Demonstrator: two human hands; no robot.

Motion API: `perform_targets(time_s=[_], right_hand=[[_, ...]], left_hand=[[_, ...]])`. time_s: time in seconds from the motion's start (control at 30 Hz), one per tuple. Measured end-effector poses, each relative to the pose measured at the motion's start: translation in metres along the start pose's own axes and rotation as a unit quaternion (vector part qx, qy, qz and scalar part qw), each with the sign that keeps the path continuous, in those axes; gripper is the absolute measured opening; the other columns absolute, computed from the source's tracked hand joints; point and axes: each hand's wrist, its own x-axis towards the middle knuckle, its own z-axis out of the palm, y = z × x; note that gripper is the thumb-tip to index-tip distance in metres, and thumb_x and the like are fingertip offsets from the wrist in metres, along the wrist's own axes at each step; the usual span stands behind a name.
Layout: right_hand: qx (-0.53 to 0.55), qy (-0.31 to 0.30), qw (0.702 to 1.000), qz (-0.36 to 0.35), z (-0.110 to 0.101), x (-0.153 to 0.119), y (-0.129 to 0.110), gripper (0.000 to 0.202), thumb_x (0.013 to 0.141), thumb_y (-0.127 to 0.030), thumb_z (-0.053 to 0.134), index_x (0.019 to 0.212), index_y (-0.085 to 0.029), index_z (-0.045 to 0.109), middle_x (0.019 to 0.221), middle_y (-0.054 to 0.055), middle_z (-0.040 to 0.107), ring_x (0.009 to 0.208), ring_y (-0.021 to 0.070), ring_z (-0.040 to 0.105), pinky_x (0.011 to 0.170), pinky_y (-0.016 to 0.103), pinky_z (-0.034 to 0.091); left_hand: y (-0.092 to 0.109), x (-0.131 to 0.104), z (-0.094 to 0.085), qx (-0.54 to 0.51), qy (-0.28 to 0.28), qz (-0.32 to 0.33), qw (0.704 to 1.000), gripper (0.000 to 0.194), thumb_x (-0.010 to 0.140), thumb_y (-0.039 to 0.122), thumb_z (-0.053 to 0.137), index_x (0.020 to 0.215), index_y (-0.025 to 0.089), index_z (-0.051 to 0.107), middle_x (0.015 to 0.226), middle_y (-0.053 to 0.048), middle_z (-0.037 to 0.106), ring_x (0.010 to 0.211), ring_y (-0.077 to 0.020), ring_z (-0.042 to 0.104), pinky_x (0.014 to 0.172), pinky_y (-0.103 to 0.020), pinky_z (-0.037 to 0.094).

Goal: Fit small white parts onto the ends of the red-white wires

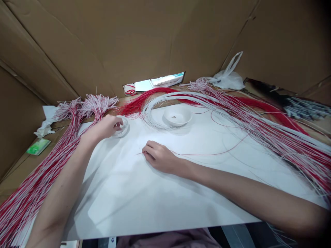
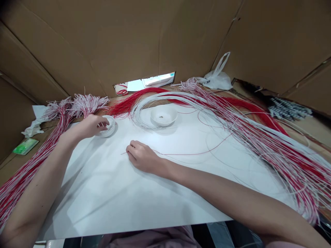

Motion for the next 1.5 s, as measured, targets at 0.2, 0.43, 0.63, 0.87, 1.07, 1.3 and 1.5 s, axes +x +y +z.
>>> perform_targets(time_s=[0.2, 0.43, 0.63, 0.87, 1.07, 1.3, 1.5], right_hand=[[0.003, -0.005, 1.000, 0.000, -0.002, 0.001, -0.001, 0.019, 0.095, -0.014, 0.041, 0.088, -0.016, 0.058, 0.088, 0.007, 0.057, 0.077, 0.0156, 0.051, 0.070, 0.028, 0.043], [0.006, 0.005, 1.000, -0.003, 0.000, 0.000, 0.000, 0.018, 0.095, -0.014, 0.041, 0.088, -0.017, 0.057, 0.087, 0.006, 0.057, 0.077, 0.0158, 0.051, 0.069, 0.028, 0.041], [-0.003, 0.007, 1.000, -0.006, 0.001, -0.001, 0.001, 0.019, 0.095, -0.014, 0.040, 0.088, -0.017, 0.058, 0.087, 0.006, 0.057, 0.075, 0.0158, 0.050, 0.068, 0.028, 0.041], [-0.006, 0.004, 1.000, -0.003, 0.002, -0.001, 0.002, 0.019, 0.095, -0.014, 0.041, 0.088, -0.017, 0.058, 0.087, 0.006, 0.057, 0.076, 0.0157, 0.051, 0.068, 0.028, 0.041], [-0.008, 0.001, 1.000, -0.001, 0.003, -0.001, 0.002, 0.017, 0.094, -0.014, 0.042, 0.089, -0.017, 0.058, 0.088, 0.006, 0.057, 0.077, 0.0155, 0.051, 0.068, 0.027, 0.040], [-0.015, 0.007, 1.000, -0.005, 0.002, -0.001, 0.001, 0.018, 0.095, -0.016, 0.041, 0.087, -0.016, 0.058, 0.086, 0.006, 0.056, 0.075, 0.0153, 0.049, 0.066, 0.027, 0.039], [-0.022, 0.003, 1.000, -0.005, 0.001, 0.000, 0.000, 0.019, 0.095, -0.014, 0.041, 0.086, -0.016, 0.058, 0.086, 0.006, 0.056, 0.074, 0.0148, 0.048, 0.068, 0.026, 0.039]], left_hand=[[-0.018, 0.004, 0.014, -0.021, -0.061, -0.001, 0.998, 0.017, 0.069, 0.015, 0.054, 0.073, 0.018, 0.070, 0.072, -0.003, 0.072, 0.065, -0.0164, 0.063, 0.062, -0.023, 0.043], [-0.024, 0.006, 0.012, -0.025, -0.067, -0.006, 0.997, 0.016, 0.069, 0.020, 0.053, 0.069, 0.019, 0.069, 0.064, -0.001, 0.069, 0.058, -0.0146, 0.059, 0.058, -0.022, 0.041], [-0.021, 0.006, 0.008, -0.007, -0.031, -0.005, 0.999, 0.020, 0.071, 0.019, 0.052, 0.075, 0.017, 0.071, 0.072, -0.003, 0.072, 0.059, -0.0144, 0.059, 0.060, -0.022, 0.041], [-0.012, 0.005, 0.005, 0.002, 0.014, 0.007, 1.000, 0.023, 0.075, 0.017, 0.049, 0.078, 0.015, 0.071, 0.071, -0.005, 0.071, 0.061, -0.0150, 0.059, 0.062, -0.024, 0.041], [0.019, 0.001, -0.003, -0.026, 0.070, 0.068, 0.995, 0.021, 0.085, 0.020, 0.050, 0.085, 0.015, 0.071, 0.086, -0.006, 0.073, 0.077, -0.0169, 0.063, 0.073, -0.025, 0.045], [0.047, 0.008, 0.030, -0.019, 0.000, 0.157, 0.987, 0.024, 0.088, 0.010, 0.046, 0.086, 0.015, 0.070, 0.085, -0.009, 0.069, 0.078, -0.0185, 0.062, 0.073, -0.027, 0.045], [0.047, 0.006, 0.048, -0.005, -0.048, 0.149, 0.988, 0.022, 0.082, 0.005, 0.048, 0.073, 0.015, 0.066, 0.073, -0.007, 0.064, 0.066, -0.0169, 0.058, 0.063, -0.026, 0.040]])
